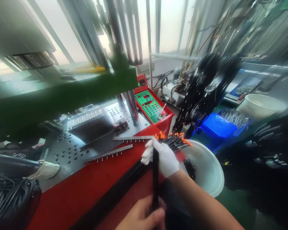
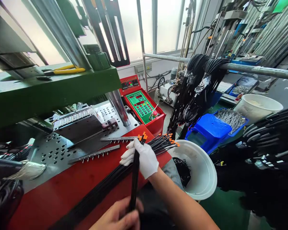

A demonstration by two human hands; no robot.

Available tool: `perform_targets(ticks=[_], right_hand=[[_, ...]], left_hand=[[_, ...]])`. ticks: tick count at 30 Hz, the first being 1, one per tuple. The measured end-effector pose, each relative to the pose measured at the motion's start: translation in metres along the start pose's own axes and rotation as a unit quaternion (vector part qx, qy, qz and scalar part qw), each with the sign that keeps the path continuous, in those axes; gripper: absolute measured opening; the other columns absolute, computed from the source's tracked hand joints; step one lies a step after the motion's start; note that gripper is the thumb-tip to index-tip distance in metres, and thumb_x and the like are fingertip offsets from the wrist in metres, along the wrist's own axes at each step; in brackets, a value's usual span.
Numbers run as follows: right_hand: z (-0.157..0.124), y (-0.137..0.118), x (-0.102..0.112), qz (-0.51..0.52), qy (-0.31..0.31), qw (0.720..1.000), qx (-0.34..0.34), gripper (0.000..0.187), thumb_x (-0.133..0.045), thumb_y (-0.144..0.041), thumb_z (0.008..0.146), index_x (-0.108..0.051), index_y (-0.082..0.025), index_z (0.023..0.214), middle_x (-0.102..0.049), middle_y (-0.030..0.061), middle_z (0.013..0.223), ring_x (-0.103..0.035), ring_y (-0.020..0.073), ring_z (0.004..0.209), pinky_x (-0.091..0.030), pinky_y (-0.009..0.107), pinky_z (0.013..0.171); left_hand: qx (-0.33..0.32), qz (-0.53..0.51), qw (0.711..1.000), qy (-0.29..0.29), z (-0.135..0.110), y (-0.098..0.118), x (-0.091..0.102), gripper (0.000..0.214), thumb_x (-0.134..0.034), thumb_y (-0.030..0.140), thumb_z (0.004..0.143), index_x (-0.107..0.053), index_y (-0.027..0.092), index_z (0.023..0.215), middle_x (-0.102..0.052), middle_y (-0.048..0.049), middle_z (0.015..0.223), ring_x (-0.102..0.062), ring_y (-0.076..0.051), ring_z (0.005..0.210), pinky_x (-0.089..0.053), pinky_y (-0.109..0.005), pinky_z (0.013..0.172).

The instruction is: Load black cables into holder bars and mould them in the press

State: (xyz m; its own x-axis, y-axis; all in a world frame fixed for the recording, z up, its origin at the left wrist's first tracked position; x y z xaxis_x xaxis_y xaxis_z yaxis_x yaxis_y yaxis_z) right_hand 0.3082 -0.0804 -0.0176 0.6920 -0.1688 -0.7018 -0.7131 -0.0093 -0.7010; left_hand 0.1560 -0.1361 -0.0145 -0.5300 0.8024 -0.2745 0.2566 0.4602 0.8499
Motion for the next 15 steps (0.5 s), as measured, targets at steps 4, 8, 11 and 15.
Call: perform_targets(ticks=[4,8,11,15], right_hand=[[-0.005,0.009,-0.023,-0.035,-0.107,0.993,-0.045,0.042,-0.048,-0.052,0.090,-0.059,-0.012,0.092,-0.070,0.0089,0.072,-0.069,0.0204,0.065,-0.055,0.033,0.063],[-0.011,0.002,-0.028,-0.138,-0.193,0.970,-0.044,0.038,-0.056,-0.047,0.087,-0.064,-0.011,0.096,-0.071,0.0107,0.086,-0.068,0.0213,0.085,-0.051,0.039,0.085],[-0.023,0.023,-0.030,-0.151,-0.240,0.956,-0.078,0.040,-0.053,-0.047,0.089,-0.066,-0.011,0.096,-0.070,0.0108,0.087,-0.066,0.0212,0.087,-0.049,0.040,0.087],[-0.031,0.058,-0.030,-0.138,-0.242,0.952,-0.131,0.044,-0.064,-0.045,0.081,-0.063,-0.012,0.111,-0.069,0.0124,0.098,-0.065,0.0230,0.095,-0.048,0.042,0.091]], left_hand=[[-0.090,-0.124,0.976,0.156,0.015,0.012,0.010,0.035,-0.045,0.048,0.090,-0.054,0.014,0.085,-0.044,0.0042,0.051,-0.039,-0.008,0.039,-0.034,-0.022,0.043],[-0.020,-0.007,0.989,0.147,-0.019,0.017,0.043,0.035,-0.046,0.046,0.091,-0.055,0.012,0.087,-0.042,0.0053,0.049,-0.030,-0.005,0.038,-0.022,-0.018,0.037],[0.034,0.016,0.994,0.102,-0.042,0.007,0.050,0.036,-0.046,0.046,0.091,-0.055,0.011,0.088,-0.053,0.0000,0.053,-0.040,-0.006,0.038,-0.024,-0.018,0.039],[-0.046,-0.099,0.974,0.199,-0.042,-0.015,0.041,0.033,-0.048,0.046,0.089,-0.049,0.015,0.077,-0.047,0.0044,0.051,-0.028,-0.002,0.032,-0.018,-0.018,0.035]])
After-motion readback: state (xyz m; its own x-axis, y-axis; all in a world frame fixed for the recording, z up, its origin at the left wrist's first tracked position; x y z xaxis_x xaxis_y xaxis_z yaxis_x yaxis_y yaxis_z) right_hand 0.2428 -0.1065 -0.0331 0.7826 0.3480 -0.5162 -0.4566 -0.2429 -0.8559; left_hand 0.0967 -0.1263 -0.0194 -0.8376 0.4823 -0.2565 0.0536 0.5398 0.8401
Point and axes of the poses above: each hand's wrist, its own z-axis towards the middle knuckle, its own x-axis out of the back of the hand, y = z × x, the point moved 1 cm from there along z, towards the middle knuckle
